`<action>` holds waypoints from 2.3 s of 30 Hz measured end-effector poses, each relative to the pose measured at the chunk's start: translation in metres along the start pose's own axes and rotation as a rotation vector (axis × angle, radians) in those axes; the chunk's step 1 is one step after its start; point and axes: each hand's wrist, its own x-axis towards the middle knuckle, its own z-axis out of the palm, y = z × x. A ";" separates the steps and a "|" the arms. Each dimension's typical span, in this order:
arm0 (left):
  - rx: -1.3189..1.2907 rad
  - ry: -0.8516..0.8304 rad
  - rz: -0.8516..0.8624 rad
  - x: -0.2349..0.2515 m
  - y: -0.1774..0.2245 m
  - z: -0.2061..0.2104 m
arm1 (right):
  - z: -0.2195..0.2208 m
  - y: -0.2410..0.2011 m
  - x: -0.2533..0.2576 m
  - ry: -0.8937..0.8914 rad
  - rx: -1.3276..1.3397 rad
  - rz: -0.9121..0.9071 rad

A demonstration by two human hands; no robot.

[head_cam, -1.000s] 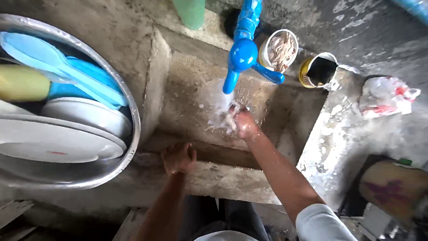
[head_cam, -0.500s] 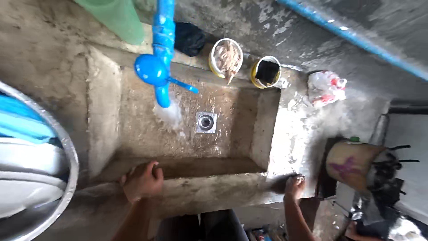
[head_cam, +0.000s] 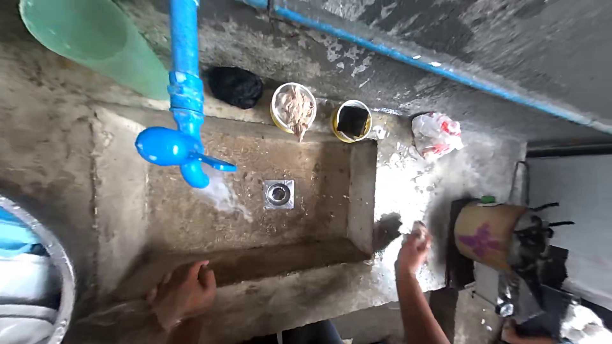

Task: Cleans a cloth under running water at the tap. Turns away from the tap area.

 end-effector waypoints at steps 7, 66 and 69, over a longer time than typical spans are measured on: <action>-0.019 0.000 0.015 0.000 0.004 -0.005 | 0.016 0.017 0.125 0.048 -0.625 0.085; -0.038 -0.018 -0.025 0.005 0.008 -0.014 | 0.220 -0.115 -0.129 -0.996 -0.174 -0.422; -0.048 -0.110 -0.079 0.005 0.008 -0.015 | 0.290 -0.152 -0.196 -1.222 0.183 0.188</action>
